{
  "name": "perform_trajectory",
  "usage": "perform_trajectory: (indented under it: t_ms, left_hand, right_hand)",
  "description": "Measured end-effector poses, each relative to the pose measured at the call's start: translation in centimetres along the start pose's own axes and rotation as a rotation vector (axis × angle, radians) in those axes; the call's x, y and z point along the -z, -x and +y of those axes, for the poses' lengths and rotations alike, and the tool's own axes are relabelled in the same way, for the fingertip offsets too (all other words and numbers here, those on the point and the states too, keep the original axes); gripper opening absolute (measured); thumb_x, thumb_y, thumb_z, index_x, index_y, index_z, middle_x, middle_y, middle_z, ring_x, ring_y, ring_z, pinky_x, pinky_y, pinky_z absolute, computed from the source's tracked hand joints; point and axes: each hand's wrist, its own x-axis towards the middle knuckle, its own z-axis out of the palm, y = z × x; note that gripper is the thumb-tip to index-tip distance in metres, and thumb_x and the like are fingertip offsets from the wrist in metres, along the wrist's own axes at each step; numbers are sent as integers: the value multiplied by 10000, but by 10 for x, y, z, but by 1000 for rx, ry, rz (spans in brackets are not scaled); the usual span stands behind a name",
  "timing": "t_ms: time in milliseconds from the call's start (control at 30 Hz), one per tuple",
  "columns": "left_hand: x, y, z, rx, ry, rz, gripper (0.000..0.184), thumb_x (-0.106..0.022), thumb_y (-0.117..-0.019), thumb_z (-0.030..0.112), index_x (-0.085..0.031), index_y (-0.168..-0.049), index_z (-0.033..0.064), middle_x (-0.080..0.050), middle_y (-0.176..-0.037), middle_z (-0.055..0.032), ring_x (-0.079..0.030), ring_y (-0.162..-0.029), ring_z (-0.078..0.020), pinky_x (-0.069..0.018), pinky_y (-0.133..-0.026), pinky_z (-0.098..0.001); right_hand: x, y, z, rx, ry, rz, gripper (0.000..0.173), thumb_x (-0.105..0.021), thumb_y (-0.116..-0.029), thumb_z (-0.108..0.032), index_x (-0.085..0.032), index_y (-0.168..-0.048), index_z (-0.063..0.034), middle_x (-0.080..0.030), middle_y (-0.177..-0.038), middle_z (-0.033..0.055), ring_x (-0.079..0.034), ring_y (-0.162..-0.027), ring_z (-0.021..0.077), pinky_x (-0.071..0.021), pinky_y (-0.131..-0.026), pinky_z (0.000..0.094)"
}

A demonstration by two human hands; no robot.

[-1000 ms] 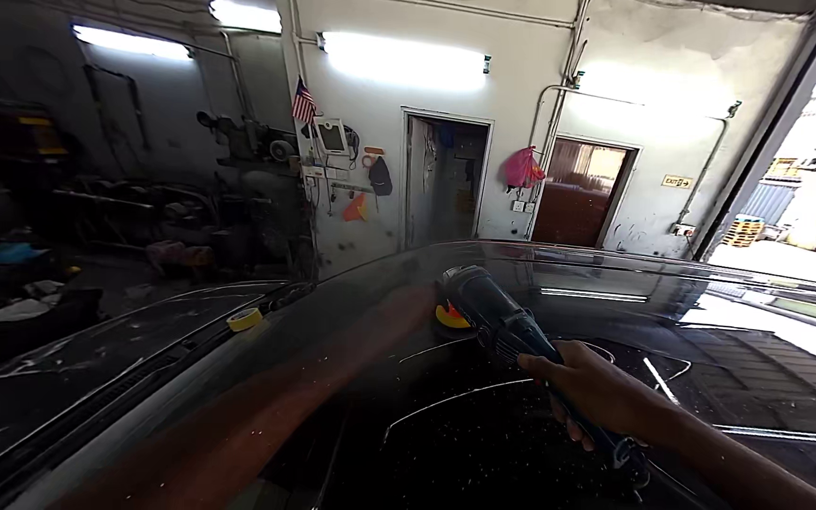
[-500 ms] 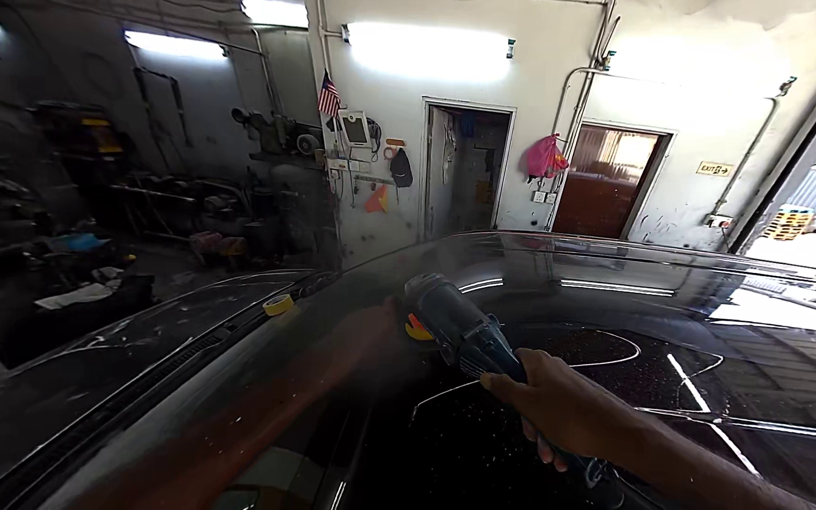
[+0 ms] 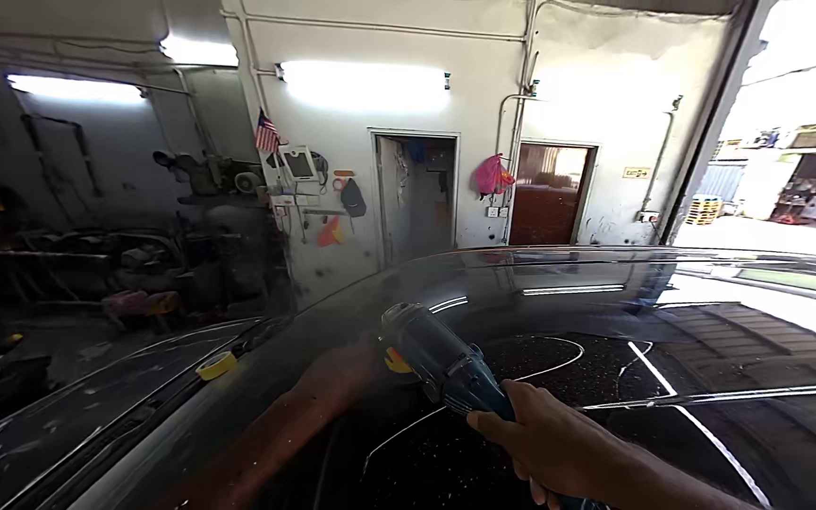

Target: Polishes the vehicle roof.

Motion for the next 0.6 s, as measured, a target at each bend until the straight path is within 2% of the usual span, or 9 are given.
perform_trajectory:
  t_ms: [133, 233, 333, 433, 600]
  left_hand:
    - [12, -19, 38, -109, -30, 36, 345, -516, -1058, 212, -481, -1327, -1, -665, -1120, -224, -682, -1065, -409, -550, -902, -559]
    - [20, -29, 71, -170, -43, 55, 374, -541, -1044, 201, -475, -1356, 5, -670, -1111, -222, -682, -1053, -411, -548, -899, -565]
    - [25, -35, 107, -244, -57, 100, 343, -544, -1040, 211, -490, -1331, 38, -682, -1069, -196, -694, -1014, -392, -555, -870, -561]
    - [31, -40, 145, -307, -96, 131, 356, -569, -1028, 205, -495, -1334, 41, -684, -1063, -189, -698, -998, -389, -562, -852, -555]
    - [40, -48, 210, -375, -158, 139, 386, -542, -1033, 153, -452, -1385, 23, -681, -1077, -195, -704, -994, -383, -575, -845, -536]
  right_hand:
    - [21, 10, 26, -22, -90, 57, 503, -498, -1026, -601, -502, -1164, -118, -615, -695, 61, -644, -491, 184, -586, -480, 355]
    - [36, 25, 46, -36, -152, 99, 493, -496, -1033, -587, -508, -1198, -122, -614, -721, 62, -641, -496, 183, -589, -481, 358]
    - [50, 44, 68, -53, -206, 141, 472, -490, -1039, -578, -509, -1184, -129, -617, -721, 61, -642, -495, 179, -584, -466, 353]
    - [63, 60, 94, -78, -264, 185, 461, -487, -1039, -580, -531, -1177, -142, -621, -708, 68, -648, -498, 190, -589, -475, 357]
    - [80, 78, 137, -90, -360, 270, 466, -493, -1037, -578, -532, -1181, -137, -619, -676, 82, -649, -487, 213, -588, -465, 369]
